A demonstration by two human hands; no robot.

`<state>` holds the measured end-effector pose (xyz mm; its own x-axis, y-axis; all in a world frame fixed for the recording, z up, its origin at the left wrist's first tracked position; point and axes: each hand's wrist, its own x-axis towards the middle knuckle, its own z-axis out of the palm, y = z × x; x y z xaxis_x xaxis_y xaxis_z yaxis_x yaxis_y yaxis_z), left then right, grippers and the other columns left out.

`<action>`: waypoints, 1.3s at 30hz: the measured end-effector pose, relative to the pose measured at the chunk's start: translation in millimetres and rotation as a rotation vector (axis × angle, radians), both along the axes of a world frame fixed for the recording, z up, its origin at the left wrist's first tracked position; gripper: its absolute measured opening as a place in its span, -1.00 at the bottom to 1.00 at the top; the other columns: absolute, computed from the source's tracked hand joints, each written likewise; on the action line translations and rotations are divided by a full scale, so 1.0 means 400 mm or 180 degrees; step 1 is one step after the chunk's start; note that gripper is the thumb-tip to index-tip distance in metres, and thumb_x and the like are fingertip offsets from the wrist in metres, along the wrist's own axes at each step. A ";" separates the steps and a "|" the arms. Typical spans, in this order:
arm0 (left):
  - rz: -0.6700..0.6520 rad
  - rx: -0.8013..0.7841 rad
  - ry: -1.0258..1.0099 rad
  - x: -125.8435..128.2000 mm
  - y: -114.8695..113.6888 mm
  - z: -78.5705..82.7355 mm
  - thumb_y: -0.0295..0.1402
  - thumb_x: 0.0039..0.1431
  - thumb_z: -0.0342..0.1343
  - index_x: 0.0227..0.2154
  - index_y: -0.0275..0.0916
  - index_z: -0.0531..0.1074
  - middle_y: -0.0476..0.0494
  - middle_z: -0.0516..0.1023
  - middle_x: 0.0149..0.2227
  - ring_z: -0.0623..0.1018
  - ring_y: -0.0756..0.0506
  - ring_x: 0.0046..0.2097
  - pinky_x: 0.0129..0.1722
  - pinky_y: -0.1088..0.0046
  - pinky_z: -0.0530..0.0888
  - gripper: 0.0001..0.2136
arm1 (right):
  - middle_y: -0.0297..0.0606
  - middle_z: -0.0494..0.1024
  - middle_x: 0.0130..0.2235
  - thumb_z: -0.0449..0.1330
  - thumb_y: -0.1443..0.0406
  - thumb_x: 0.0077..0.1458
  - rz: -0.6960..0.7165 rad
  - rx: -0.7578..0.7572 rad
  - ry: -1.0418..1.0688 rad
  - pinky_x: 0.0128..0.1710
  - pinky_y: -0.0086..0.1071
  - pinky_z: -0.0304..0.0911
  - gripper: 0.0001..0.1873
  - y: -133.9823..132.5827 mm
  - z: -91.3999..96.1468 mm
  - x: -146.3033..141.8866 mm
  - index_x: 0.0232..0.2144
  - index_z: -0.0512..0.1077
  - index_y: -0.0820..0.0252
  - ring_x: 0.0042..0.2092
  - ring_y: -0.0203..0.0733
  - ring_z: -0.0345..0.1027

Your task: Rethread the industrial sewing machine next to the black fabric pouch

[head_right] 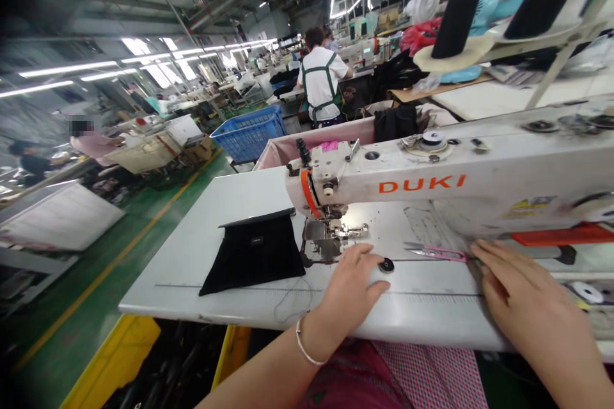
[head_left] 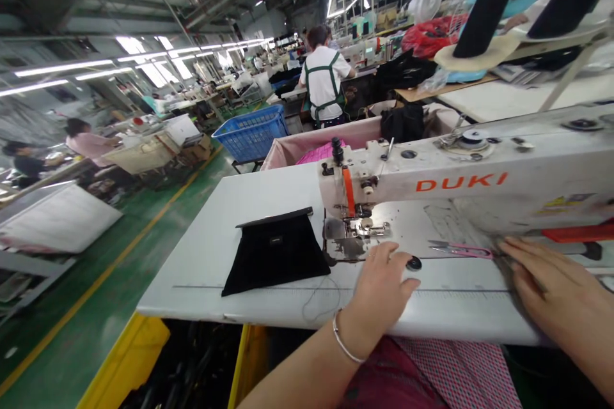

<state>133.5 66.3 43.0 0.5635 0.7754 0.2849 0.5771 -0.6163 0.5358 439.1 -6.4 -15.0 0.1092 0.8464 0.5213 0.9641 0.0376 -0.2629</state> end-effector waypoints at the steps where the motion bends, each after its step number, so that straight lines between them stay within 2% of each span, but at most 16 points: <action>1: 0.0129 0.0020 -0.0008 -0.024 0.006 0.009 -0.30 0.22 0.28 -0.05 -0.21 0.46 -0.20 0.43 0.07 0.43 -0.21 0.11 0.18 0.14 0.43 -0.73 | -0.05 0.50 0.15 0.02 0.09 0.25 0.0152 -0.0010 -0.0130 0.31 -0.10 0.07 -0.50 0.008 0.009 -0.010 0.13 0.44 0.15 0.21 0.02 0.32; 4: 0.0746 0.0144 0.0140 -0.109 0.050 0.031 -0.36 0.26 0.22 -0.14 -0.20 0.47 -0.15 0.43 -0.07 0.43 -0.19 0.02 0.14 0.14 0.42 -0.86 | -0.02 0.52 0.10 0.05 0.06 0.26 0.0516 -0.0243 -0.0599 0.21 -0.02 0.09 -0.53 0.051 0.011 -0.024 0.08 0.48 0.12 0.13 0.10 0.32; 7: 0.1194 0.0185 0.0509 -0.179 0.110 0.031 -0.34 0.19 0.29 -0.21 -0.24 0.46 -0.18 0.41 -0.13 0.43 -0.22 -0.02 0.07 0.13 0.43 -0.83 | -0.04 0.55 0.03 0.02 0.13 0.28 0.0620 -0.0456 -0.0951 0.02 -0.03 0.16 -0.56 0.104 -0.004 -0.023 0.10 0.47 0.06 -0.01 0.10 0.33; 9: 0.1211 0.0165 0.0651 -0.203 0.143 0.018 -0.37 0.18 0.28 -0.26 -0.26 0.44 -0.18 0.42 -0.19 0.44 -0.22 -0.07 0.03 0.15 0.44 -0.86 | -0.01 0.55 -0.04 -0.02 0.22 0.28 0.0665 -0.0535 -0.1043 -0.03 -0.04 0.16 -0.58 0.133 -0.003 -0.025 0.08 0.47 0.10 -0.07 0.07 0.33; 11: 0.1144 0.0174 0.0660 -0.210 0.163 0.000 -0.47 0.24 0.16 -0.29 -0.25 0.43 -0.17 0.42 -0.22 0.45 -0.19 -0.10 0.01 0.18 0.44 -0.97 | 0.03 0.55 -0.10 -0.04 0.27 0.29 0.0563 -0.0513 -0.0889 -0.03 -0.07 0.16 -0.61 0.153 0.012 -0.037 0.00 0.49 0.21 -0.09 0.06 0.35; 13: 0.1086 0.0202 0.0640 -0.209 0.171 -0.016 -0.60 0.24 0.02 -0.29 -0.25 0.41 -0.17 0.42 -0.21 0.45 -0.17 -0.11 0.01 0.21 0.42 -0.86 | 0.09 0.52 -0.10 -0.07 0.25 0.32 0.0400 -0.0403 -0.0643 -0.03 -0.10 0.19 -0.63 0.167 0.035 -0.064 -0.06 0.47 0.31 -0.08 0.06 0.38; 16: 0.0990 0.0217 0.0584 -0.209 0.169 -0.030 -0.70 0.16 -0.07 -0.28 -0.25 0.38 -0.19 0.42 -0.18 0.43 -0.16 -0.10 0.03 0.21 0.40 -0.76 | 0.07 0.51 -0.08 -0.13 0.17 0.39 0.0369 -0.0290 -0.0398 -0.05 -0.19 0.23 -0.59 0.179 0.074 -0.138 -0.05 0.40 0.31 -0.09 -0.01 0.42; 20: 0.0997 0.0172 0.0441 -0.216 0.164 -0.033 -0.69 0.21 -0.12 -0.22 -0.26 0.34 -0.18 0.43 -0.19 0.43 -0.16 -0.12 0.00 0.23 0.41 -0.76 | -0.15 0.52 -0.08 -0.03 0.00 0.36 0.0991 -0.0591 -0.0293 -0.15 -0.30 0.29 -0.59 0.201 0.122 -0.287 0.02 0.37 0.11 -0.14 -0.13 0.46; 23: 0.1089 0.0126 0.0293 -0.220 0.161 -0.026 -0.62 0.29 -0.10 -0.18 -0.24 0.32 -0.17 0.43 -0.18 0.44 -0.15 -0.10 0.00 0.25 0.41 -0.81 | -0.12 0.51 -0.11 -0.02 0.04 0.36 0.1365 -0.0781 -0.0316 -0.18 -0.21 0.32 -0.59 0.231 0.144 -0.389 0.07 0.37 0.11 -0.17 -0.05 0.46; 26: 0.1139 0.0067 0.0187 -0.232 0.146 -0.012 -0.42 0.30 0.11 -0.20 -0.22 0.33 -0.17 0.42 -0.16 0.44 -0.18 -0.06 0.02 0.22 0.41 -0.93 | -0.04 0.50 -0.12 0.00 0.16 0.34 0.1571 -0.0828 -0.0320 -0.12 -0.10 0.34 -0.65 0.260 0.142 -0.446 0.05 0.39 0.17 -0.14 0.03 0.45; 28: 0.1093 -0.0091 0.0162 -0.250 0.126 -0.002 -0.29 0.17 0.31 -0.25 -0.22 0.35 -0.17 0.40 -0.16 0.42 -0.21 -0.05 0.02 0.19 0.41 -0.76 | -0.04 0.51 -0.11 0.02 0.21 0.33 0.1659 -0.0861 -0.0299 -0.08 -0.07 0.35 -0.67 0.266 0.129 -0.462 0.05 0.40 0.17 -0.11 0.04 0.44; 30: 0.1035 -0.0310 0.0163 -0.275 0.104 0.007 -0.28 0.07 0.39 -0.30 -0.23 0.38 -0.17 0.38 -0.16 0.41 -0.22 -0.04 0.03 0.18 0.41 -0.71 | -0.05 0.50 -0.09 0.01 0.23 0.33 0.1746 -0.0927 -0.0249 -0.04 -0.07 0.36 -0.67 0.261 0.110 -0.471 0.06 0.39 0.16 -0.09 0.02 0.44; 34: 0.0878 -0.0476 0.0225 -0.317 0.073 0.018 -0.45 0.26 0.19 -0.33 -0.24 0.43 -0.14 0.38 -0.18 0.39 -0.18 -0.06 0.06 0.20 0.37 -0.94 | -0.10 0.49 -0.06 0.00 0.22 0.34 0.1892 -0.1058 -0.0097 -0.05 -0.10 0.38 -0.67 0.235 0.084 -0.500 0.09 0.37 0.11 -0.10 -0.03 0.45; 39: 0.0705 -0.0243 0.0251 -0.327 0.062 0.011 -0.53 0.34 -0.02 -0.31 -0.25 0.41 -0.16 0.38 -0.16 0.37 -0.17 -0.07 0.06 0.21 0.36 -0.85 | -0.14 0.49 -0.09 0.00 0.24 0.35 0.2008 -0.1139 0.0108 -0.07 -0.13 0.38 -0.68 0.229 0.090 -0.558 0.09 0.38 0.07 -0.10 -0.06 0.45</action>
<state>2.6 91.3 47.2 0.3954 0.9001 0.1827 0.7356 -0.4295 0.5239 216.1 85.2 20.9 -0.4449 0.8717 0.2055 0.7784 0.4899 -0.3926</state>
